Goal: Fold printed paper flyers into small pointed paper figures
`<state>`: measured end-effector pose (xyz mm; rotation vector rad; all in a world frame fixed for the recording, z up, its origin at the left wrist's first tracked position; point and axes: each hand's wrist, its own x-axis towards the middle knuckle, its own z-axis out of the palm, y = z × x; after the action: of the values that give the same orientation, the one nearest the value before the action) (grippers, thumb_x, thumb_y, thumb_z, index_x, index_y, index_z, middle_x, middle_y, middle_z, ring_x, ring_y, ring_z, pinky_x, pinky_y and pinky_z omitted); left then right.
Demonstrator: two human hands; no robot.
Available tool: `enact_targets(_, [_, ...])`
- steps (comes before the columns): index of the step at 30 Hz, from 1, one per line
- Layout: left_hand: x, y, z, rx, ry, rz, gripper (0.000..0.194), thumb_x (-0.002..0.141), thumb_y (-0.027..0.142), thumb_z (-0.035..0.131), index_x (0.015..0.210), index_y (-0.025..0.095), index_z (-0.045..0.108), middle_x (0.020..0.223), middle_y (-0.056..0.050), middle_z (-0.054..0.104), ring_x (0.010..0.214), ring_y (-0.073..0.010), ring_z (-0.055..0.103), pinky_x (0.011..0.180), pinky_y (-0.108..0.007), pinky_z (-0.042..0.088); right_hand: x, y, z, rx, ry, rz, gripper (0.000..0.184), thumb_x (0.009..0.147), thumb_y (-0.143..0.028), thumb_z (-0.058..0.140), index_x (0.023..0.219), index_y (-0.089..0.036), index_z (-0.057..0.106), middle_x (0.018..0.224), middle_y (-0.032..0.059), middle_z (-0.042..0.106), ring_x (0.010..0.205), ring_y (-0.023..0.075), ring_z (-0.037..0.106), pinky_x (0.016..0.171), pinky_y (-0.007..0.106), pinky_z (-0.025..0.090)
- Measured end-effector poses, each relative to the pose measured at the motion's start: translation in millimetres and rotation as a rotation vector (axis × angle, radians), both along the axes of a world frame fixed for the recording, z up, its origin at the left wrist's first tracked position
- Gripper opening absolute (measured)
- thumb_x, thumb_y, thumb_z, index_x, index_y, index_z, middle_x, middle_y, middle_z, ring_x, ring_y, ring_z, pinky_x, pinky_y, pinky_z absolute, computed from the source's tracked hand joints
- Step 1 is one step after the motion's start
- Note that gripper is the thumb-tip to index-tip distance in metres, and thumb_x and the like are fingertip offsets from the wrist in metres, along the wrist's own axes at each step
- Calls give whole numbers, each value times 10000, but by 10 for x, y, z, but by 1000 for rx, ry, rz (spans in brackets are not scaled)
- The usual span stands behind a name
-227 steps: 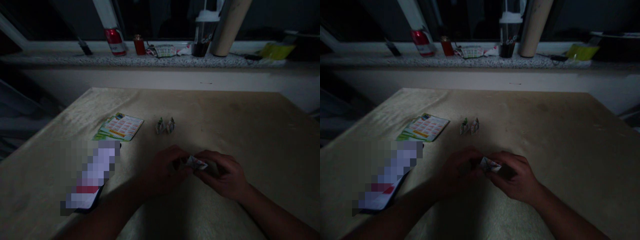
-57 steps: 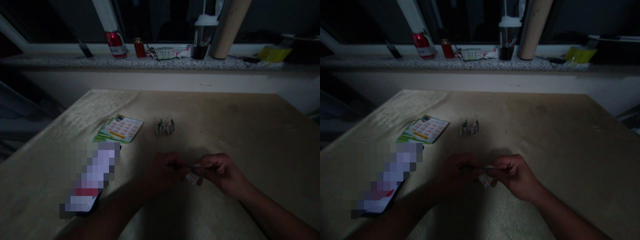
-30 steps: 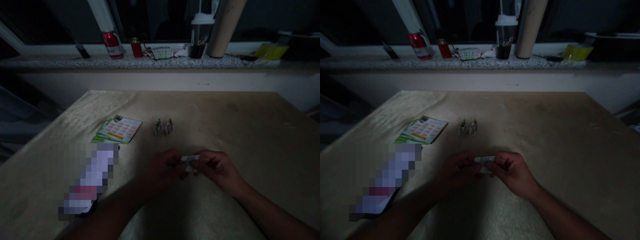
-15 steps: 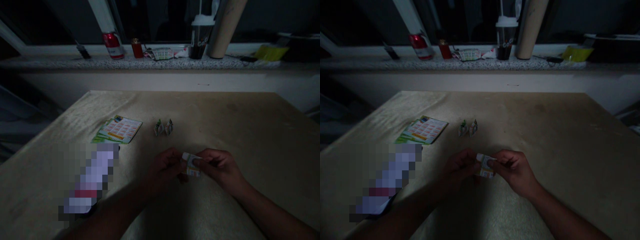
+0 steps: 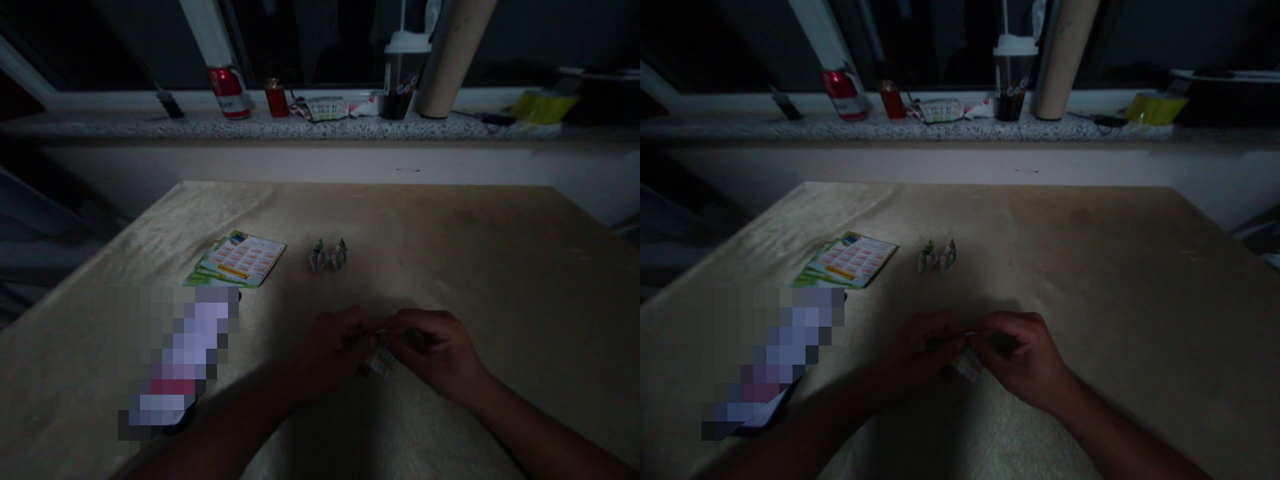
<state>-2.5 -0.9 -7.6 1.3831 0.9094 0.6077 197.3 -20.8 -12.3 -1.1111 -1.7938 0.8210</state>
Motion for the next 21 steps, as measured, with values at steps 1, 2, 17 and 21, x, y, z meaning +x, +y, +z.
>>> enact_targets(1, [-3, 2, 4, 3, 13, -11, 126, 848, 268, 617, 793, 154, 622, 649, 18, 613, 540, -103, 609, 513, -194, 495, 1, -6, -2, 10, -10, 7, 71, 870, -190, 707, 824, -164, 755, 666, 38, 742, 557, 142, 673, 524, 233, 509])
enact_targets(2, [-5, 5, 7, 4, 20, -22, 109, 841, 244, 607, 776, 157, 614, 632, 23, 605, 522, -96, 598, 498, -183, 477, 1, -12, 0, 19, -19, 27, 77, 875, -181, 693, 834, -162, 755, 667, 38, 738, 548, 137, 662, 516, 232, 500])
enact_targets(17, [-10, 33, -18, -13, 22, -8, 124, 821, 252, 584, 744, 156, 596, 580, 37, 566, 444, -74, 527, 432, -164, 421, -22, -26, 7, -43, -6, 35, 132, 914, -186, 660, 897, -186, 791, 718, 40, 774, 580, 140, 700, 504, 215, 500])
enact_targets(21, [-10, 33, -5, -19, -15, 18, 169, 844, 301, 616, 757, 158, 593, 600, 29, 588, 466, -79, 547, 440, -162, 423, -20, -20, 31, -103, 37, 23, 134, 908, -216, 674, 961, -187, 793, 736, 41, 783, 606, 150, 714, 541, 228, 539])
